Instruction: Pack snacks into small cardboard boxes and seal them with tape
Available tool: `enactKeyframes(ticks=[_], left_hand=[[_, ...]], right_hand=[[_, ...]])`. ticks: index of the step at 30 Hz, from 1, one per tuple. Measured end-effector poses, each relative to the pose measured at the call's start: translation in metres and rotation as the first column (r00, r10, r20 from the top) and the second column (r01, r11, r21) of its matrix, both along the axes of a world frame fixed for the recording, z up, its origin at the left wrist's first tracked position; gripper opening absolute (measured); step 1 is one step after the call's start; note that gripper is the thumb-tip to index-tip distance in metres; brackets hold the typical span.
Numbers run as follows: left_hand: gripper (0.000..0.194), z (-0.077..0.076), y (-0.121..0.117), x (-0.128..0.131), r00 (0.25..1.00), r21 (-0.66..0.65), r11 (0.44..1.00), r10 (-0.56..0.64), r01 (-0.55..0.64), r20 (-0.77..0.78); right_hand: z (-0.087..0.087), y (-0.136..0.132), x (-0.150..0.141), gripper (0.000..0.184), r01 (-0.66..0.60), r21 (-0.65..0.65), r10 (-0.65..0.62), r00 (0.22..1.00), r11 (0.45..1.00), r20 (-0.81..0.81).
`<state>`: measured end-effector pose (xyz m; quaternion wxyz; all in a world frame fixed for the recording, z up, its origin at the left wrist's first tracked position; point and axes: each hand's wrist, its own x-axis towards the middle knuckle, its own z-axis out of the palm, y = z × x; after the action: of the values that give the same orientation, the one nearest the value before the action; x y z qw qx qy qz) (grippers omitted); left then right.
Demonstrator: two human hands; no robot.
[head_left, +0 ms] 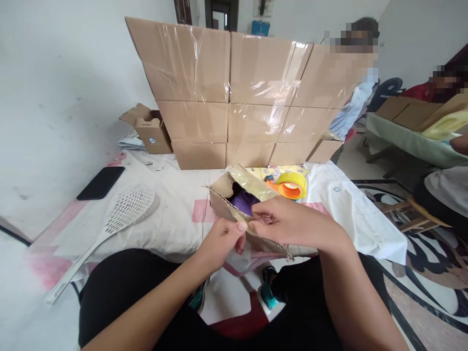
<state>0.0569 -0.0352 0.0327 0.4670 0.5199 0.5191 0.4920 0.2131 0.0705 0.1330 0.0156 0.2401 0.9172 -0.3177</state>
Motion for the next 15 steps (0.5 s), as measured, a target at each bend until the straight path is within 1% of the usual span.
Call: enactKeyframes(ticks=[1,2,5,7,8,9,11,13,15], left_hand=[[0.072,0.002,-0.002,0.001,0.999,-0.016,0.999,-0.033,0.034,0.032],[0.07,0.003,-0.004,0.003,0.997,-0.025,0.999,-0.038,0.039,0.071],[0.059,0.007,-0.005,0.005,0.987,-0.043,0.999,0.016,-0.009,0.157],[0.057,0.006,-0.003,0.005,0.984,-0.036,0.999,0.035,-0.029,0.174],[0.057,0.006,-0.002,0.005,0.984,-0.029,0.999,0.041,-0.036,0.171],[0.057,0.004,-0.001,0.005,0.986,-0.016,0.999,0.044,-0.042,0.16],[0.055,0.002,0.0,0.005,0.992,0.011,0.998,0.059,-0.061,0.114],[0.054,0.0,0.0,0.005,0.994,0.022,0.996,0.082,-0.083,0.067],[0.053,-0.001,0.0,0.007,0.993,0.024,0.995,0.099,-0.101,0.057]], right_hand=[[0.001,-0.005,0.001,0.031,0.007,0.039,-0.008,1.0,0.999,0.019],[0.002,-0.01,0.0,0.03,0.01,0.07,-0.012,0.999,0.997,0.036],[0.003,-0.02,-0.003,0.027,-0.016,0.119,0.011,0.999,0.993,0.045],[0.003,-0.018,-0.006,0.029,-0.036,0.13,0.035,0.999,0.991,0.012],[0.002,-0.014,-0.007,0.03,-0.055,0.113,0.057,0.998,0.992,-0.008],[0.0,-0.009,-0.007,0.032,-0.088,0.065,0.089,0.996,0.994,-0.026],[-0.006,0.004,-0.007,0.033,-0.167,-0.103,0.16,0.984,0.98,-0.077],[-0.014,0.016,-0.006,0.034,-0.219,-0.286,0.187,0.973,0.933,-0.134],[-0.024,0.025,-0.004,0.035,-0.218,-0.406,0.162,0.973,0.888,-0.167]])
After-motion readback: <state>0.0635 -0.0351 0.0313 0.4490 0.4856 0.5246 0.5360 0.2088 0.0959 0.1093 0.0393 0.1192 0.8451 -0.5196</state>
